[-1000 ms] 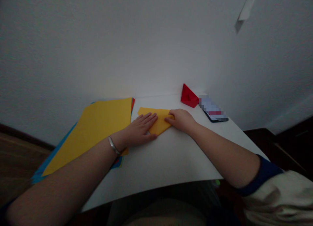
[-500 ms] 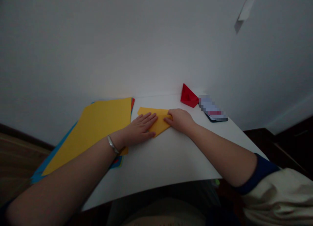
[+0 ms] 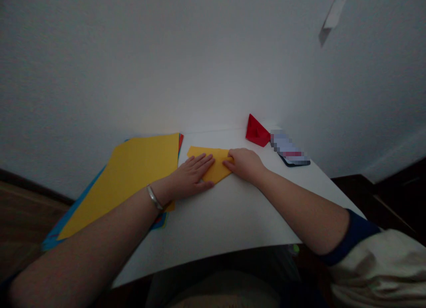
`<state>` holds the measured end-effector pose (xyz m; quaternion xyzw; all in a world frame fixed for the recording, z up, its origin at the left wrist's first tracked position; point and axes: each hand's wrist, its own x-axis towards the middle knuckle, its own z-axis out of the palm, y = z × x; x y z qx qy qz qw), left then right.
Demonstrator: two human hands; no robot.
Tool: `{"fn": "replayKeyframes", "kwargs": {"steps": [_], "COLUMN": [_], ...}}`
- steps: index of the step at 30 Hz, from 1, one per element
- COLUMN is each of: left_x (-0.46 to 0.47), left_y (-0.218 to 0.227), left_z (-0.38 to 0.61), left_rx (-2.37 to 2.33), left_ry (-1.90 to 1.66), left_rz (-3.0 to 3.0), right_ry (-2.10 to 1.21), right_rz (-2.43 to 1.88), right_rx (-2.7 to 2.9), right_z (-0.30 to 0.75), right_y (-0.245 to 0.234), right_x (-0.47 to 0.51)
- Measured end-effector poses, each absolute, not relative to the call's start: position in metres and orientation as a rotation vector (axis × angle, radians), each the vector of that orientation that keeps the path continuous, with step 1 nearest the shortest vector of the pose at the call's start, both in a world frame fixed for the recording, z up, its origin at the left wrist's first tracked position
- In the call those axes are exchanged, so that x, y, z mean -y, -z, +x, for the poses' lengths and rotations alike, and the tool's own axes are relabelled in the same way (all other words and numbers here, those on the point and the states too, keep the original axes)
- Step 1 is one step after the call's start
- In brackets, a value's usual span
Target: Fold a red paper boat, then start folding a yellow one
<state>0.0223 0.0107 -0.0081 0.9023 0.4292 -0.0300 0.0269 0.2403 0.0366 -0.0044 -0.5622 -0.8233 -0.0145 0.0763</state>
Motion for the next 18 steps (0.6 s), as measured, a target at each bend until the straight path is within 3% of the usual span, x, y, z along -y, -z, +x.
{"fn": "replayKeyframes", "kwargs": {"steps": [13,18], "left_x": [-0.0071,-0.0046], "left_y": [0.0033,0.0016], "left_z": [0.0228,0.0245], "left_rx": [-1.285,-1.281], "left_ry": [0.034,0.013], "left_rz": [2.839,2.871], "right_ry": [0.056,0.107], "right_rz": [-1.682,-1.336], "right_rx": [2.405,2.388], "right_z": [0.2401,0.2421], "right_y": [0.0062,0.0028], "right_x": [-0.0355,-0.0321]}}
